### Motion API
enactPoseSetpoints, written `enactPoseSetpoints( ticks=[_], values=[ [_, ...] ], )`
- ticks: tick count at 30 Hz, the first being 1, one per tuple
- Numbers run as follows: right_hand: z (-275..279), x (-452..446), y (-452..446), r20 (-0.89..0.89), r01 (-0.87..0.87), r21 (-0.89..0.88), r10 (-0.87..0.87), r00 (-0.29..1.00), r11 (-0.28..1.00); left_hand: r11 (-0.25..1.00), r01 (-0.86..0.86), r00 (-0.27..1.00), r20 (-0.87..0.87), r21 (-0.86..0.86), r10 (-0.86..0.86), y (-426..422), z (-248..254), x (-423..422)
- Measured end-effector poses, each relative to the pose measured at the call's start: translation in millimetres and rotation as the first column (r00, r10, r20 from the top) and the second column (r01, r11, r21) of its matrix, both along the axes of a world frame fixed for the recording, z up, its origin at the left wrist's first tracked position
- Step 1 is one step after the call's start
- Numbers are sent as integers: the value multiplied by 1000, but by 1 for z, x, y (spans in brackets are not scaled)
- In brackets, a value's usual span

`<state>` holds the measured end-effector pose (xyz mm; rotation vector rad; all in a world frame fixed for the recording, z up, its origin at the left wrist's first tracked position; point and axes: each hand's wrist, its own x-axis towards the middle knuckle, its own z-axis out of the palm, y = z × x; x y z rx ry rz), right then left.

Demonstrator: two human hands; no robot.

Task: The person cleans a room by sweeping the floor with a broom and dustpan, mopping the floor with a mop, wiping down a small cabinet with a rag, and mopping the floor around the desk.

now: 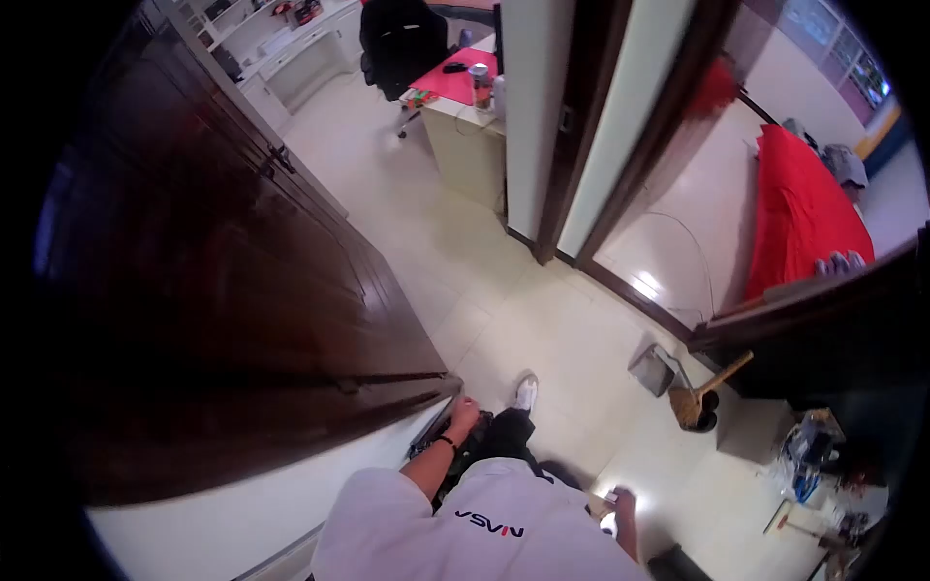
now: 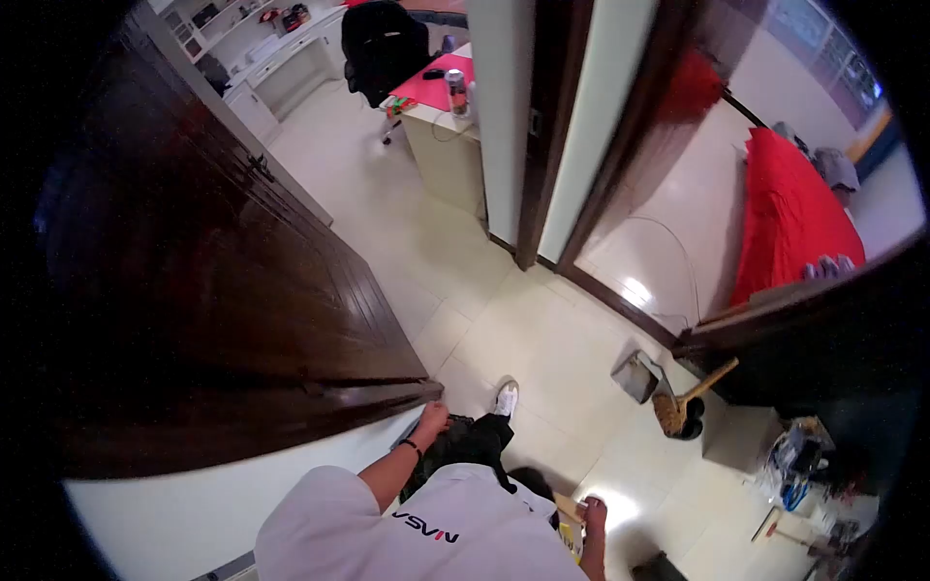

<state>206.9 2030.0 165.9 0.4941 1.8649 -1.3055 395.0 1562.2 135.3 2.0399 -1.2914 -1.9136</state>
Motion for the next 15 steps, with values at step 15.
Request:
enactPoseSetpoints(
  ticks=[15],
  values=[
    [112, -261, -466, -360, -594, -148, 516, 777, 791, 828, -561, 825, -96, -12, 557, -168, 23, -53]
  ],
)
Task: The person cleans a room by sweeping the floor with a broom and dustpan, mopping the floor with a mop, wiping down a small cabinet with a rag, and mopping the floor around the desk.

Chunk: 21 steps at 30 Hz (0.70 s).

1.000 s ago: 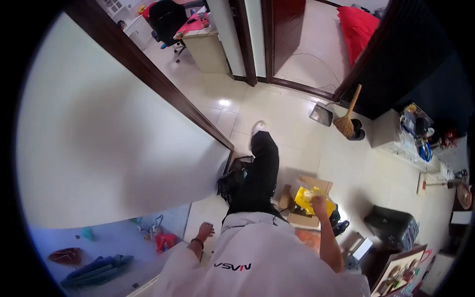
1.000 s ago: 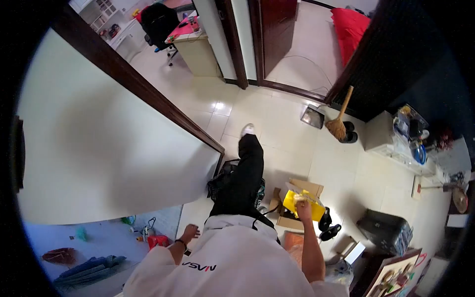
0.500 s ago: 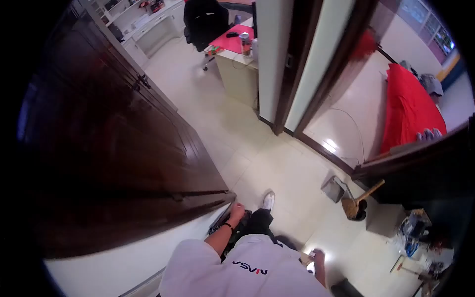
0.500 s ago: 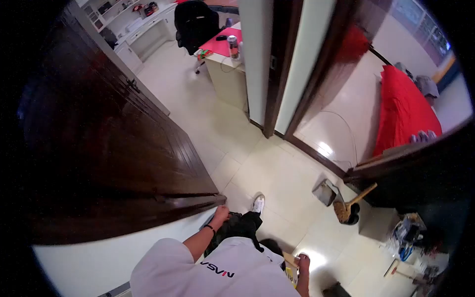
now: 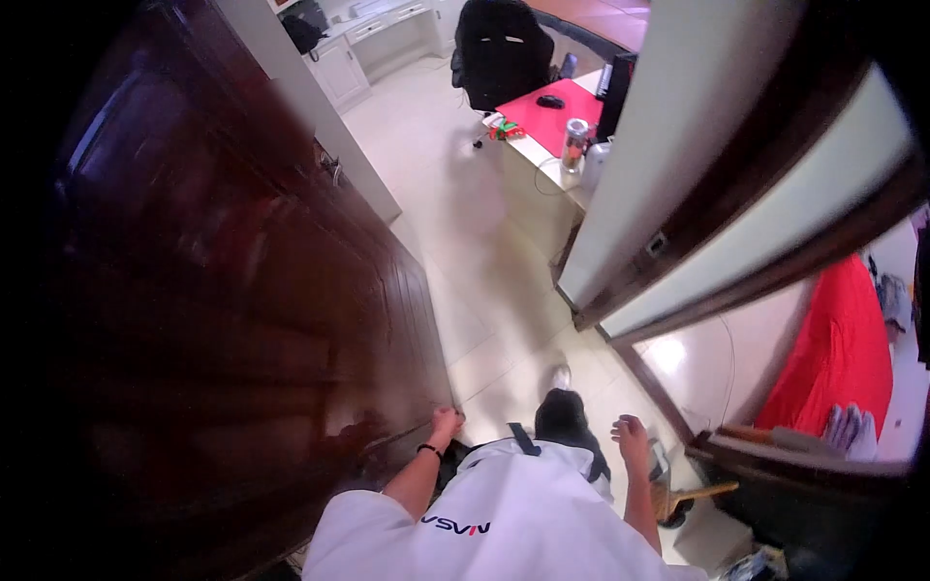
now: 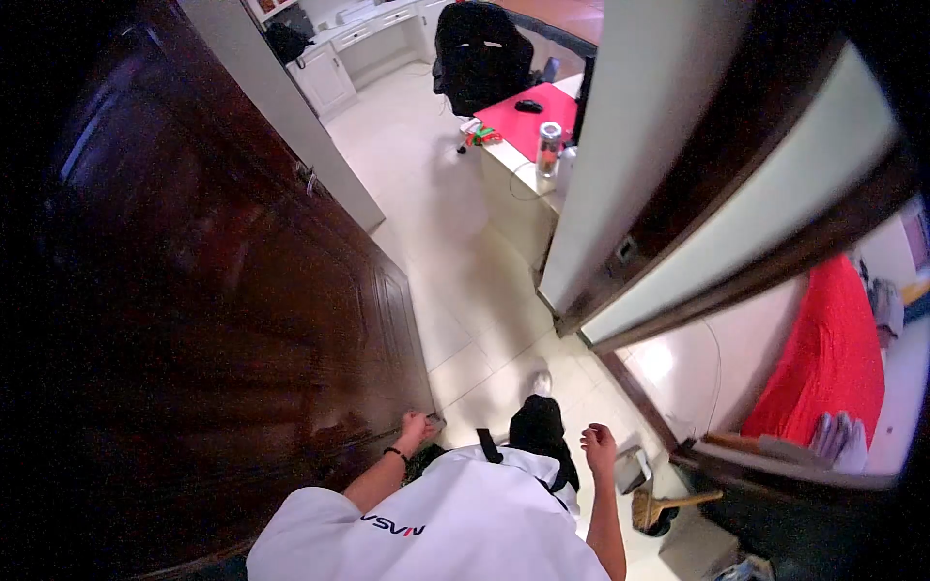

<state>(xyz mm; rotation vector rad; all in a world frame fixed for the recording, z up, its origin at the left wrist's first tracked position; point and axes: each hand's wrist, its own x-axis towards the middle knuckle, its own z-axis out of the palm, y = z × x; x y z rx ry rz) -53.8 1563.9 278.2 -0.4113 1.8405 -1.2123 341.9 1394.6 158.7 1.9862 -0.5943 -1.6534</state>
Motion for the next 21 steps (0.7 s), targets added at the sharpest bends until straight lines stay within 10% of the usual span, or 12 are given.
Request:
enactPoseSetpoints(
  ticks=[6, 11, 18, 21],
  values=[
    [-6, -26, -184, 143, -242, -30, 244, 959, 970, 998, -4, 971, 241, 67, -12, -87, 10, 0],
    [9, -11, -341, 237, -470, -75, 474, 848, 879, 930, -357, 933, 25, -90, 360, -219, 76, 28],
    [12, 20, -538, 243, -689, -99, 689, 683, 718, 332, -929, 317, -113, 166, 942, -323, 90, 58],
    [6, 31, -613, 227, -668, -74, 664, 712, 741, 281, -948, 240, -241, 152, 940, -321, 65, 71]
  ],
)
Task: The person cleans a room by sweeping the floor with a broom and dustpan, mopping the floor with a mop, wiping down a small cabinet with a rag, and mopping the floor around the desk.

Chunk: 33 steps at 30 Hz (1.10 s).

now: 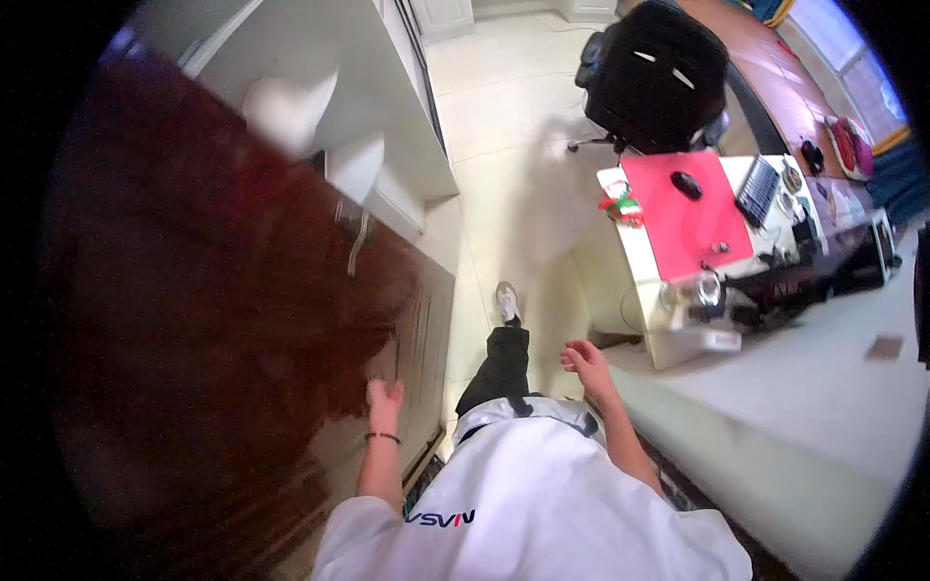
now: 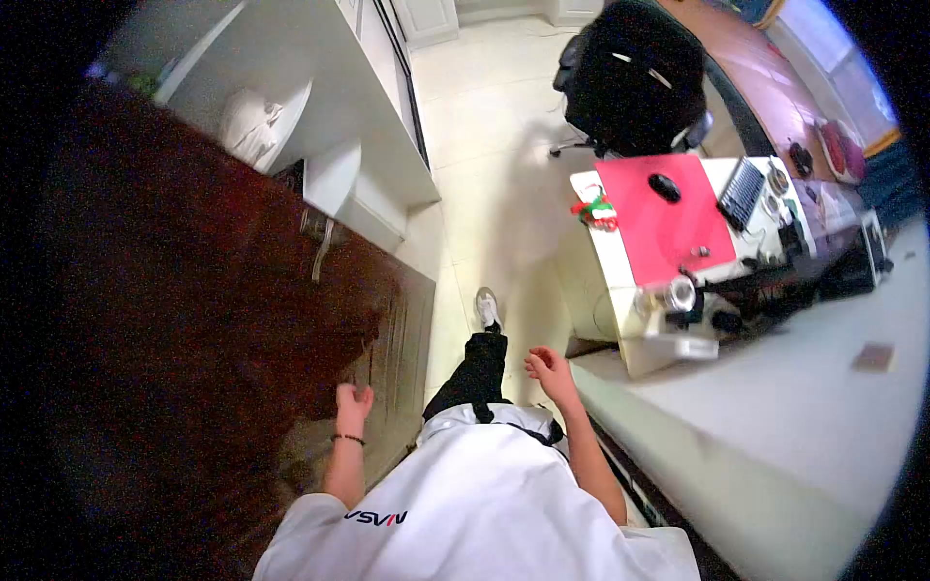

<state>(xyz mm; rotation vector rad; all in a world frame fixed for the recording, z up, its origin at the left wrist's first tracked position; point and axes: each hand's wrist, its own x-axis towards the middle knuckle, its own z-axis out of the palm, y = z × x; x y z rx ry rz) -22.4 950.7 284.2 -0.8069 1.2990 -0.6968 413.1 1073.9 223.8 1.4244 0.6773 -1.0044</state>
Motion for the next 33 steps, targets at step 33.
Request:
enactPoseSetpoints(
  ticks=[33],
  values=[
    [276, -177, -727, -870, -176, -492, -470, 151, 853, 628, 771, 610, 164, 101, -775, -684, -29, 49]
  ],
)
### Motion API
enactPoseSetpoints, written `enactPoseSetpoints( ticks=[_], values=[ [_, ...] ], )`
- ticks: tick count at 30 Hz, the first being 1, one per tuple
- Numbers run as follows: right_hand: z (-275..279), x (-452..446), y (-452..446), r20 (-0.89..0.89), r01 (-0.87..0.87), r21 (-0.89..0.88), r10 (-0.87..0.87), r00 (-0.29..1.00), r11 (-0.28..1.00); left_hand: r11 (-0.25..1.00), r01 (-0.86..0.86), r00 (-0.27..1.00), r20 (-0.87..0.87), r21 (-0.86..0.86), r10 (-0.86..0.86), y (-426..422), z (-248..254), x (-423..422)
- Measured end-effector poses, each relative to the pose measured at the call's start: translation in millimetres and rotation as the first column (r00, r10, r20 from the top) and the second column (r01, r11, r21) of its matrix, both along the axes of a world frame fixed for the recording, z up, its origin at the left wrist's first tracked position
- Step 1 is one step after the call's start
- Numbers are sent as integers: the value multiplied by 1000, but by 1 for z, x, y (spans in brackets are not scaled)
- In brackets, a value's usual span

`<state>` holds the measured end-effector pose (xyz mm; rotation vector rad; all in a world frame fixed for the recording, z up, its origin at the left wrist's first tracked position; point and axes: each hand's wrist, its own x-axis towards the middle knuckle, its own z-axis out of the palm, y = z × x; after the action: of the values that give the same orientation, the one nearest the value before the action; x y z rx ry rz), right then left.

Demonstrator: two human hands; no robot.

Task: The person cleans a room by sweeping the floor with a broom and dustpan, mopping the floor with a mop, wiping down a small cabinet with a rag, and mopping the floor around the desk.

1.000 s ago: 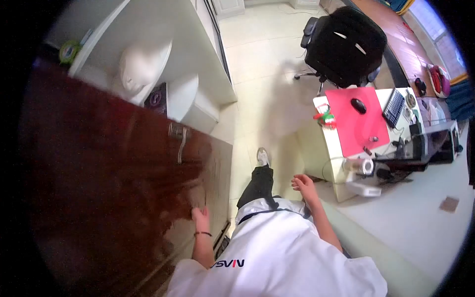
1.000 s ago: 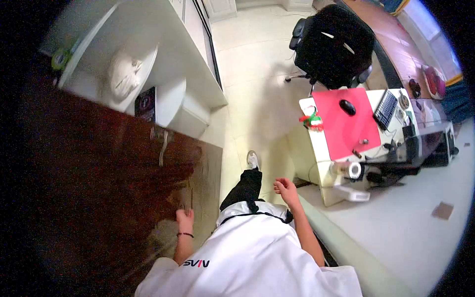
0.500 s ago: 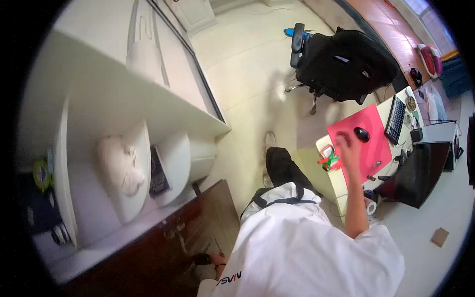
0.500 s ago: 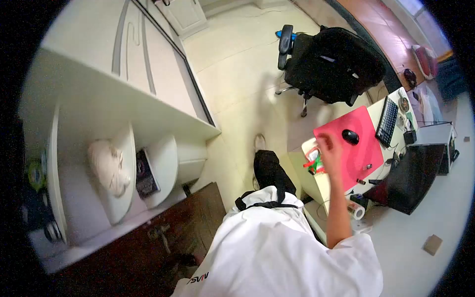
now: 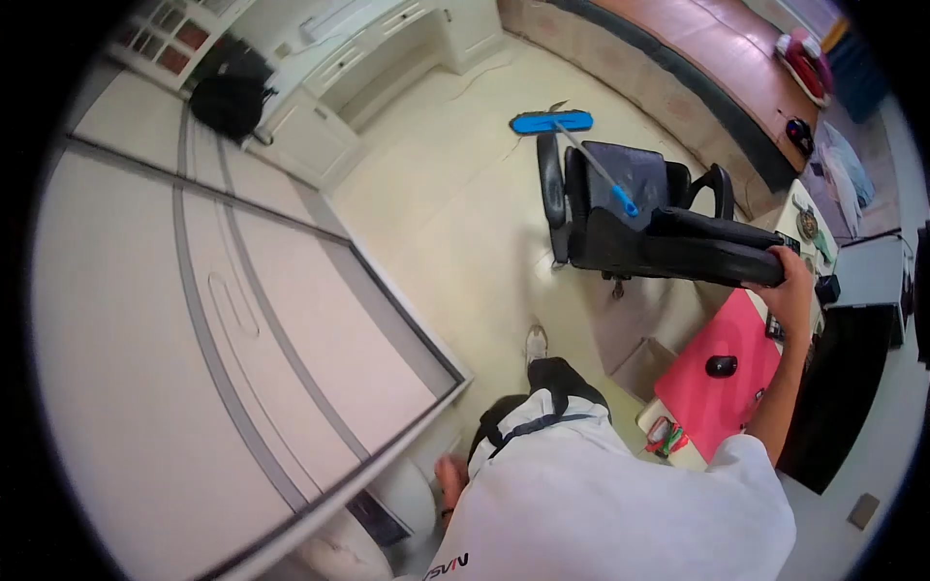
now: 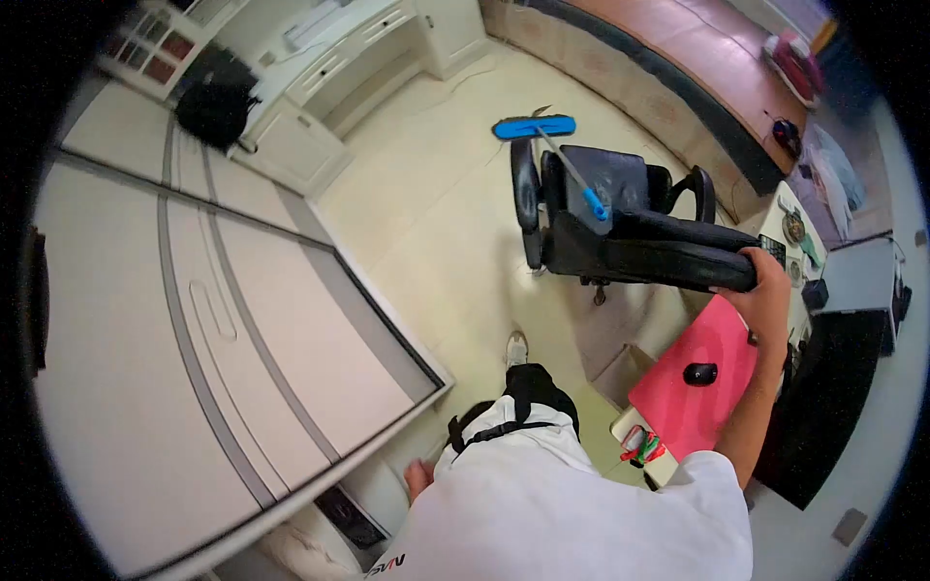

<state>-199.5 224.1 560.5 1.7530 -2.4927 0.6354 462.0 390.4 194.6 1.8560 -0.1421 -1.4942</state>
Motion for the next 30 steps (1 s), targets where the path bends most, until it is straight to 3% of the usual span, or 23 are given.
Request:
enactPoseSetpoints(
  ticks=[3, 4, 6, 9, 13, 14, 15, 16, 17, 18, 20, 21, 22, 24, 28, 30],
  values=[
    [5, 7, -18, -57, 30, -39, -32, 998, 999, 992, 74, 969, 241, -103, -47, -176, 29, -52],
    [4, 10, -24, -80, -8, -65, 3, 997, 998, 970, 206, 957, 235, -128, -172, -227, 34, -65],
    [4, 17, -33, -110, 8, -51, -14, 994, 999, 878, 446, 884, 244, -175, -400, -324, 45, -102],
    [6, 43, -38, -75, 88, 27, -86, 993, 996, 643, 723, 690, 263, -250, -674, -438, 62, -180],
    [4, 83, -55, -72, 163, -36, -165, 984, 986, 394, 867, 403, -38, -306, -914, -545, 53, -344],
    [6, 93, -62, -79, 218, -29, -220, 972, 975, 428, 859, 346, -298, -281, -890, -561, 63, -398],
    [9, 101, -72, -69, 240, -12, -241, 968, 971, 311, 909, 216, -324, -278, -921, -575, 62, -443],
    [12, 108, -82, -59, 261, 5, -260, 964, 965, 236, 950, 179, -263, -203, -948, -585, 32, -490],
    [17, 115, -91, -26, 313, 22, -312, 950, 950, 47, 999, 43, -230, -11, -972, -593, 60, -526],
    [19, 122, -99, -38, 356, 35, -355, 934, 934, -65, 998, -68, -307, -19, -949, -621, 17, -558],
    [14, 138, -110, -24, 418, 84, -417, 908, 905, -99, 991, -113, -167, -88, -980, -636, 16, -612],
    [15, 145, -117, 13, 434, 132, -440, 898, 891, -100, 992, -121, -359, -76, -925, -636, 23, -631],
    [14, 153, -125, -8, 449, 157, -454, 891, 880, -135, 988, -153, -363, -75, -919, -633, 31, -655],
    [18, 167, -143, 64, 503, 200, -523, 850, 841, 267, 956, 261, -765, 120, -589, -610, 39, -698],
    [9, 182, -144, 64, 548, 236, -575, 816, 803, 282, 956, 227, -820, 84, -526, -557, 59, -778],
    [10, 186, -151, 94, 567, 237, -599, 795, 789, 252, 968, 184, -671, -4, -719, -537, 52, -817]
  ],
)
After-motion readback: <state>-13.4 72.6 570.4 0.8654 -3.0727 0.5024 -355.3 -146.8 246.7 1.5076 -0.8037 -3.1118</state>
